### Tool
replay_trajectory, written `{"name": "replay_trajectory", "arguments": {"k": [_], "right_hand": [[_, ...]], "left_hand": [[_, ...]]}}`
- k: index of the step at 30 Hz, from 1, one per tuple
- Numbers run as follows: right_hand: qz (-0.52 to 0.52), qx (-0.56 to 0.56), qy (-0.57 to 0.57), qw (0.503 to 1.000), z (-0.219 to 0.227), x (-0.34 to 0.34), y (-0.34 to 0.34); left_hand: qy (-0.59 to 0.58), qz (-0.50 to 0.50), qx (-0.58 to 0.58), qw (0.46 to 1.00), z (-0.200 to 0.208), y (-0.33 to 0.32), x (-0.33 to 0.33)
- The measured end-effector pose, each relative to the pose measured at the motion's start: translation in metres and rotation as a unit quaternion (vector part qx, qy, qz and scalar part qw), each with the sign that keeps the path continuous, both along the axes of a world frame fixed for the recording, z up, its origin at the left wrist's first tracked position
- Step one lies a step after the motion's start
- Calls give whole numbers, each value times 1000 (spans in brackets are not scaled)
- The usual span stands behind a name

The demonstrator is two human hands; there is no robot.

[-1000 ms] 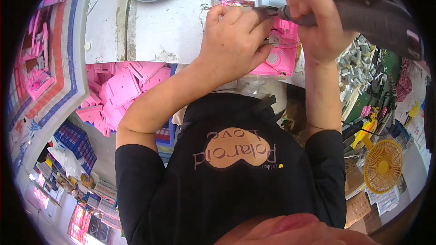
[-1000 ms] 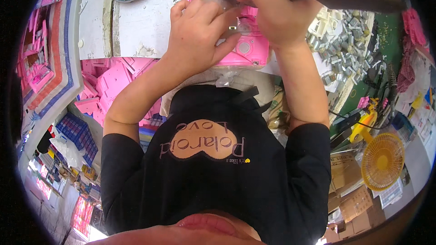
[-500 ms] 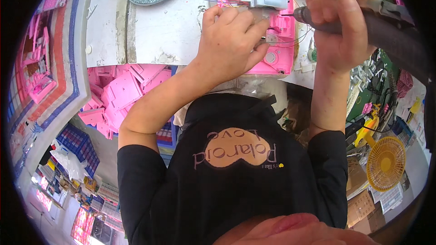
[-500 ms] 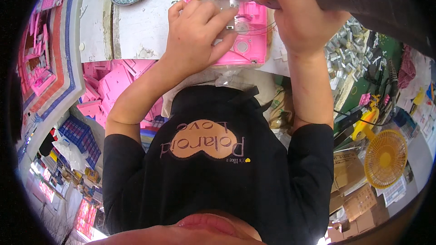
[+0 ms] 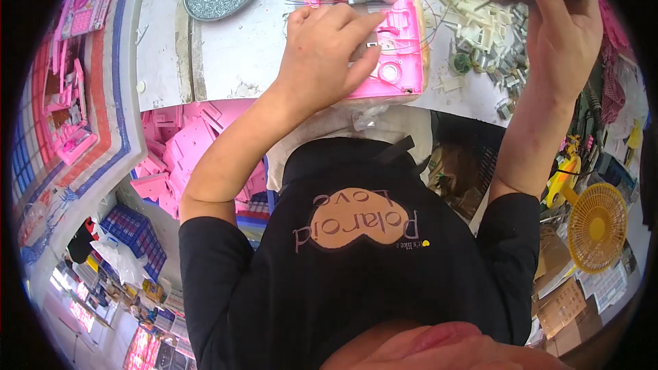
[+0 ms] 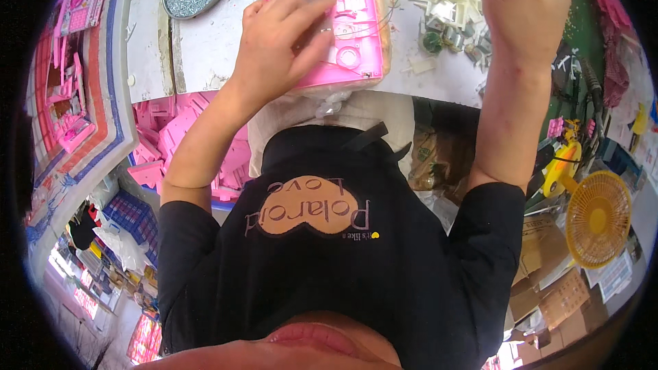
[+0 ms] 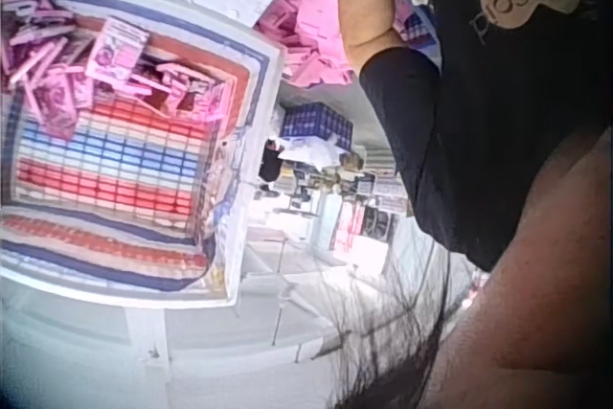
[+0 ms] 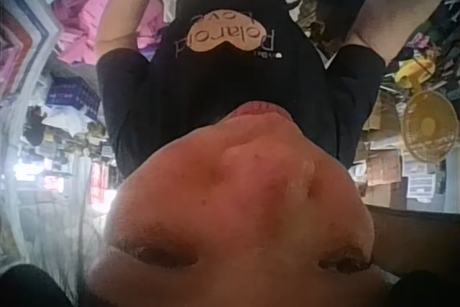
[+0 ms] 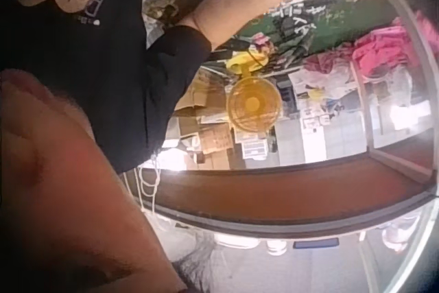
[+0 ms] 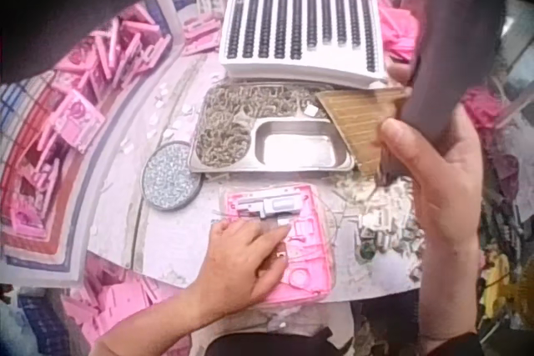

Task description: Assemble a pink electronic toy using a soldering iron and an electric screwdriver.

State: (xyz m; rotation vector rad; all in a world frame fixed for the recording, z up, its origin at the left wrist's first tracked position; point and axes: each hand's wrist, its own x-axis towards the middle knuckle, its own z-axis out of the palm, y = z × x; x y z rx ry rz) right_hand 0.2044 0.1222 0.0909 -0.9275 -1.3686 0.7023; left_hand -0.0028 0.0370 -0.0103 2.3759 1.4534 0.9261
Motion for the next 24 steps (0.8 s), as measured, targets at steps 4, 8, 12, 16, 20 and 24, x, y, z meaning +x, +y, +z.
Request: {"name": "replay_trajectory", "arguments": {"k": [4, 8, 12, 16, 20, 24], "right_hand": [[-65, -12, -375, 925, -27, 59, -11], [43, -246, -402, 881, -79, 37, -33], [214, -88, -274, 934, -59, 34, -75], [455, -63, -144, 877, -51, 53, -91], [243, 126, -447, 852, -91, 18, -87], [184, 107, -483, 849, -88, -16, -105]], "left_hand": [[-89, 31, -21, 995, 19, -12, -3], [-146, 15, -83, 986, 16, -23, 10], [-107, -27, -58, 992, 14, -36, 40], [-70, -144, 3, 987, 3, -62, 34], [-72, -157, -25, 985, 0, -77, 1], [-79, 69, -37, 994, -15, -90, -40]]}}
